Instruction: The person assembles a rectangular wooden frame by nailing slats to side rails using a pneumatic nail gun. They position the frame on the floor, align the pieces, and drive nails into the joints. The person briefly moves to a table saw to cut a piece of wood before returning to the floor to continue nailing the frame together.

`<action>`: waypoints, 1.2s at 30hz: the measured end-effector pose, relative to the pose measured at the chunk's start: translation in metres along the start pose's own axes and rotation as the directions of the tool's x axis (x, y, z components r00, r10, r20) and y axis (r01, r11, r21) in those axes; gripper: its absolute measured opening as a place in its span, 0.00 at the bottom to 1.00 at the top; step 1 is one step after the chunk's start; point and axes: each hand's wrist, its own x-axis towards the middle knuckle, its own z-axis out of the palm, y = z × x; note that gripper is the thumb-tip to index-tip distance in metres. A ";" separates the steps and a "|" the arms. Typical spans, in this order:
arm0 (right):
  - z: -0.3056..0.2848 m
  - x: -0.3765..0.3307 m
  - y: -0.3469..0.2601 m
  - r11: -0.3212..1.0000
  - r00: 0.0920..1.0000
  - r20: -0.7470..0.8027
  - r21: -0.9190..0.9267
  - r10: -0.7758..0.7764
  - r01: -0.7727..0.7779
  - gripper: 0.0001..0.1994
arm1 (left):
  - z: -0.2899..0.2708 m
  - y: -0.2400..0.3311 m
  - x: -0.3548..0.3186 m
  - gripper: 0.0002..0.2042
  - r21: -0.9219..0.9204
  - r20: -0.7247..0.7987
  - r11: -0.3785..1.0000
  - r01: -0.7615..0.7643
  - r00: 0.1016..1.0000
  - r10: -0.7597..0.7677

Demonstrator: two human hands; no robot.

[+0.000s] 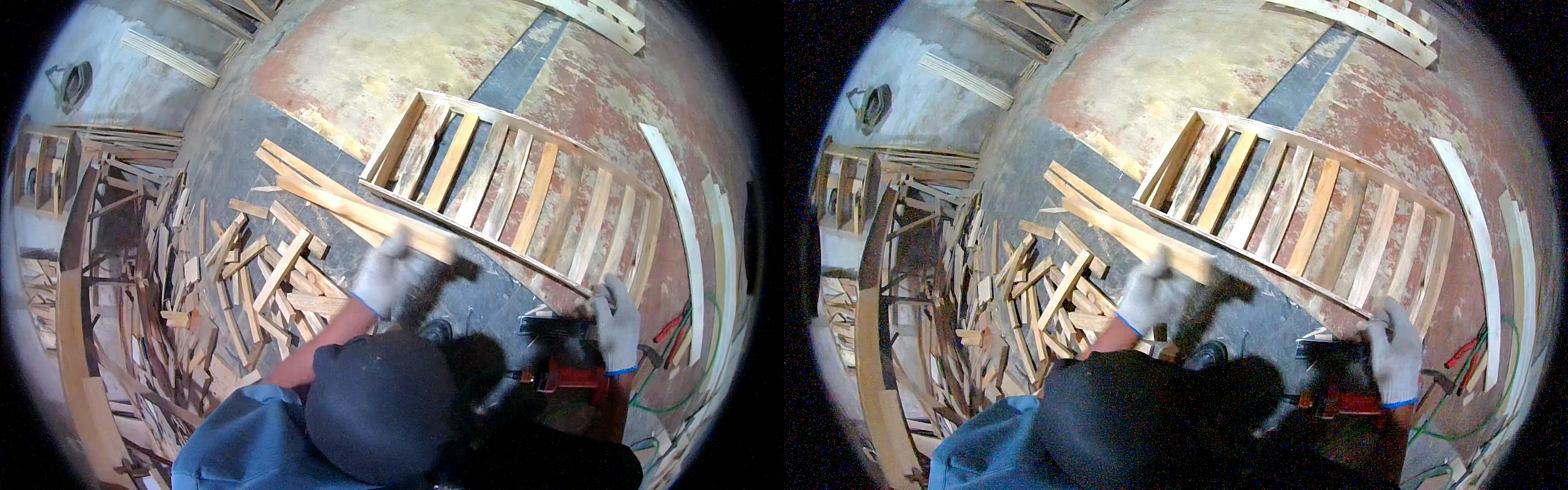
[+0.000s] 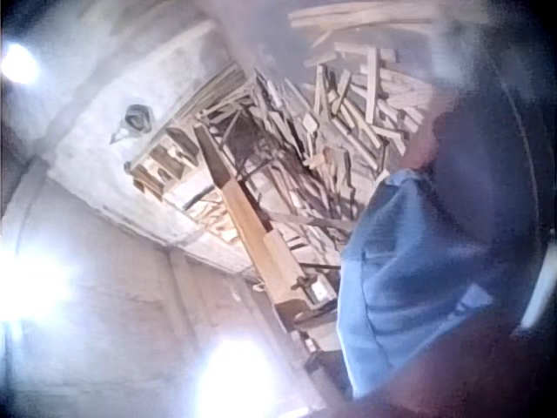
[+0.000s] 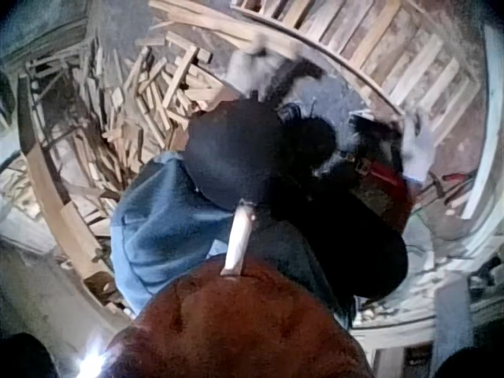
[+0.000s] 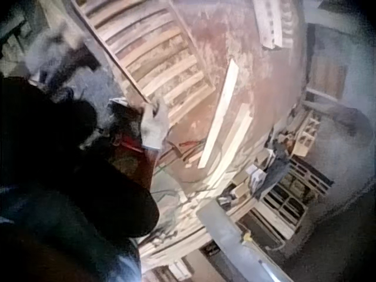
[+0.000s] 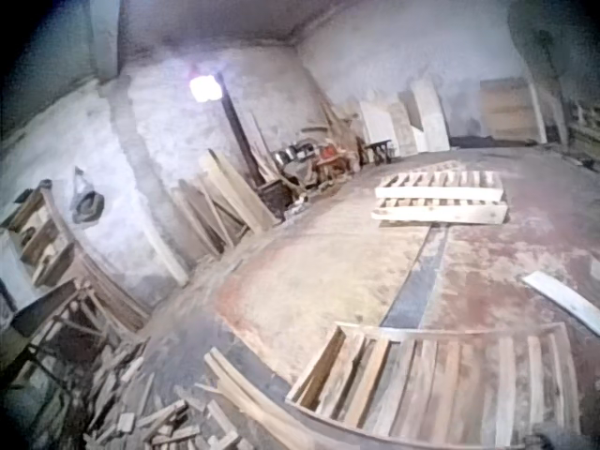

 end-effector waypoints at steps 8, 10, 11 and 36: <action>0.038 -0.014 -0.024 0.945 0.925 0.313 0.308 -0.213 0.114 0.13 | 0.039 -0.128 -0.021 0.14 0.714 0.250 0.589 0.379 0.648 -0.720; 0.028 -0.026 -0.025 0.967 0.945 0.318 0.254 -0.083 -0.001 0.09 | 0.052 -0.107 -0.032 0.12 0.993 0.075 -0.014 -0.116 0.728 -0.681; 0.020 -0.028 -0.022 0.963 0.934 0.357 0.248 0.016 -0.111 0.09 | 0.064 -0.091 -0.026 0.10 0.886 0.260 -0.087 -0.455 0.643 -0.720; -0.085 0.046 0.070 0.958 0.979 -0.199 -0.285 -0.033 -0.026 0.15 | 0.168 -0.162 0.156 0.23 0.327 0.545 -0.518 -0.790 0.606 -0.580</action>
